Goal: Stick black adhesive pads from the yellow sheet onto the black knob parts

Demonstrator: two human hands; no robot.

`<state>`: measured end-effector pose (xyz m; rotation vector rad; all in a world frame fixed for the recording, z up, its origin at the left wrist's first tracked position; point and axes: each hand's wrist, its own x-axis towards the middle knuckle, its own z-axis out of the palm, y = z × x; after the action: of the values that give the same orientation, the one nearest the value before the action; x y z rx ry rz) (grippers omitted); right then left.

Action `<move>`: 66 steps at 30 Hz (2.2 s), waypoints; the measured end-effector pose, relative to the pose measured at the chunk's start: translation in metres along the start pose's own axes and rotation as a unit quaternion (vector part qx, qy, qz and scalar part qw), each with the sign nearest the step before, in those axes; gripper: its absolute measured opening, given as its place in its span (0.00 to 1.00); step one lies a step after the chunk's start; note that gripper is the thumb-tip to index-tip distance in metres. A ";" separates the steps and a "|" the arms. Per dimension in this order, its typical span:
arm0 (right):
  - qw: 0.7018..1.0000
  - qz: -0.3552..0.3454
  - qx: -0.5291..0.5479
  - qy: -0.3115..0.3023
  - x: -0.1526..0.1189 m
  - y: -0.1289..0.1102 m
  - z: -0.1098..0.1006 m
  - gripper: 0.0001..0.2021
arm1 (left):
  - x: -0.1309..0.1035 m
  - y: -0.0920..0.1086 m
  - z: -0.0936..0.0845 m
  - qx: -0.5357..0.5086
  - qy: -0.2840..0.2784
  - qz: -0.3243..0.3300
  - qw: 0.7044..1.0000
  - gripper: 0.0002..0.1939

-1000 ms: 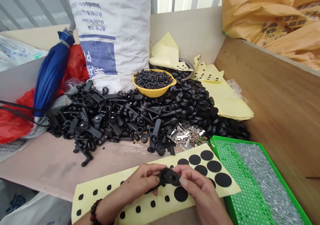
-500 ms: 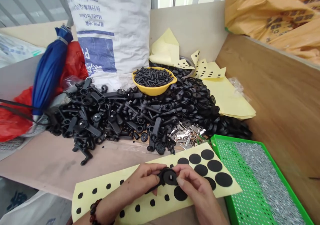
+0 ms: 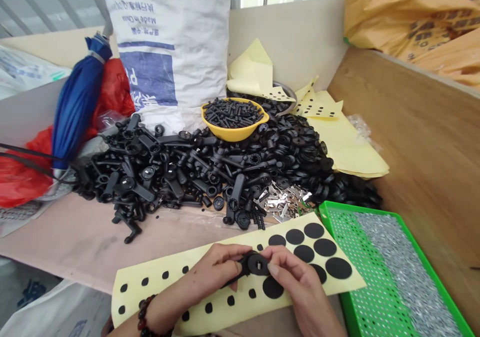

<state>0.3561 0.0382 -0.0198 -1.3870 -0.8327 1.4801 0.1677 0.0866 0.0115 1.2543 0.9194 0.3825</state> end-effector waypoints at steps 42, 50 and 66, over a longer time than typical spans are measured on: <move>0.998 -0.037 -0.052 0.002 0.002 0.007 -0.002 0.14 | 0.002 -0.003 0.001 0.036 -0.006 -0.001 0.999 0.15; 0.995 -0.054 -0.088 -0.001 -0.001 0.000 0.002 0.13 | 0.002 -0.005 0.005 0.078 0.043 -0.030 0.996 0.15; 0.998 0.027 0.045 -0.023 -0.006 -0.002 -0.001 0.12 | -0.003 -0.014 0.012 0.090 0.108 0.066 0.988 0.12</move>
<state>0.3574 0.0331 -0.0156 -1.3219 -0.7541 1.5770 0.1719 0.0727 0.0003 1.4642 1.0756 0.5594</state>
